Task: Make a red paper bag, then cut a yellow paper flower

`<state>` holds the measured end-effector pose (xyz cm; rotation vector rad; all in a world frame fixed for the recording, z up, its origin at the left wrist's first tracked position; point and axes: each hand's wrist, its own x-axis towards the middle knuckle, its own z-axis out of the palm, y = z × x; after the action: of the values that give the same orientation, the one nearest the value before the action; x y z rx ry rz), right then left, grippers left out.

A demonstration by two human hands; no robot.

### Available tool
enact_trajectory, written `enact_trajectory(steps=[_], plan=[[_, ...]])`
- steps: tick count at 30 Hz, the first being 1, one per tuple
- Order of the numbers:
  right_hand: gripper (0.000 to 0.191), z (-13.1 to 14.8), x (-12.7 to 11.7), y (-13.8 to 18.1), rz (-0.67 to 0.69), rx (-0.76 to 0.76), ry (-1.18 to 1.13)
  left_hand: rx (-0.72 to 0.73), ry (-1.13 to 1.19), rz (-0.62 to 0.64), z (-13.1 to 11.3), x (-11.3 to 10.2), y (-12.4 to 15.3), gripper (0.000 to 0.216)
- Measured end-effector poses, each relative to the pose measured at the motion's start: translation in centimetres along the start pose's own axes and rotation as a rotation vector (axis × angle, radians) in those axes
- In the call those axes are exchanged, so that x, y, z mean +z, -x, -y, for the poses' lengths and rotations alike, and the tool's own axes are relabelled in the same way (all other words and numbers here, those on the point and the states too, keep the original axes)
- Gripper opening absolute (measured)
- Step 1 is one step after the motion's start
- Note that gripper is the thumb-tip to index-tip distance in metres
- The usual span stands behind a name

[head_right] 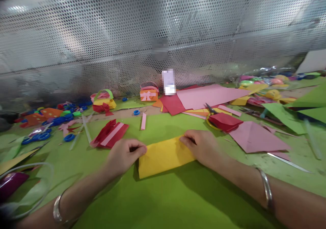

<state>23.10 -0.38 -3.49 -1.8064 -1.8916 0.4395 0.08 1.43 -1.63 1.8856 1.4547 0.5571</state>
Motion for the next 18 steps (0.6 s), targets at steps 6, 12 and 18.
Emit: enact_trajectory(steps=[6,12,18], plan=[[0.033,-0.40,0.55,-0.07,0.043,-0.042,0.089,0.053,-0.133,-0.011,0.00,0.03,0.02,0.018],[0.036,-0.74,0.62,0.04,0.080,-0.092,0.163,0.065,-0.203,0.007,0.33,0.10,-0.10,0.023],[0.037,-0.84,0.76,0.12,0.126,-0.103,0.259,0.036,-0.348,0.094,0.32,0.03,-0.02,0.029]])
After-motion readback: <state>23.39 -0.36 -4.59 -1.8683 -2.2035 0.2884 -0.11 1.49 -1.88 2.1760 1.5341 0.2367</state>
